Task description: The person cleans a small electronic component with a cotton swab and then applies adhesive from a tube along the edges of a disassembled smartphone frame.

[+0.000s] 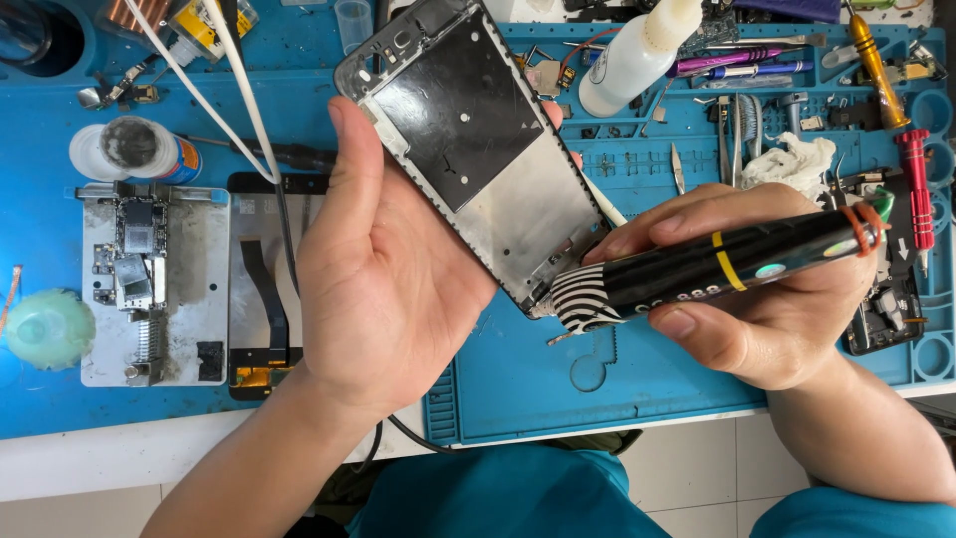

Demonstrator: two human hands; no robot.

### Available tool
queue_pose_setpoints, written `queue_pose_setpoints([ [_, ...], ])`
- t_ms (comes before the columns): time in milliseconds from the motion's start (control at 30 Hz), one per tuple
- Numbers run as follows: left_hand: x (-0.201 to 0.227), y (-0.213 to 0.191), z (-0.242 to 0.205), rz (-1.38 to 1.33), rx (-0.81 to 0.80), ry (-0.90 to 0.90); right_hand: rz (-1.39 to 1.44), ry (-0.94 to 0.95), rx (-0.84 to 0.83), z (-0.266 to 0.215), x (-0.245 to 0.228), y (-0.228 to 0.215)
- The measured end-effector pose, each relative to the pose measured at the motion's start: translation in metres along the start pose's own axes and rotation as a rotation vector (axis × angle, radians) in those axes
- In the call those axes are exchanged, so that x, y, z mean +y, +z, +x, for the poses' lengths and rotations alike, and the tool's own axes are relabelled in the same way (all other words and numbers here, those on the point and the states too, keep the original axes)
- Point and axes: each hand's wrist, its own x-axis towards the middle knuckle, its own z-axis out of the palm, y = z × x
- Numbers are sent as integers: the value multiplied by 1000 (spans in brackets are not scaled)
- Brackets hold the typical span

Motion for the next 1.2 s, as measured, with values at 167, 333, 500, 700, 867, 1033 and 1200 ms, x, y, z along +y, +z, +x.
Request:
queue_pose_setpoints([
  [167,0,0,0,-12,4,-2,-13,4,9,0,-1,2],
  [333,-1,-1,1,-5,-3,6,-24,-3,17,-1,0,2],
  [500,0,-1,1,9,8,3,11,6,-8,0,0,1],
  [700,0,-1,1,8,16,2,33,0,-6,0,-1,2],
  [867,0,-5,1,-4,-6,4,36,1,-4,0,-1,2],
  [1033,0,-3,0,3,3,5,42,-7,-22,2,-1,2],
  [1200,1,-2,0,12,6,-4,60,-30,-11,2,0,3],
])
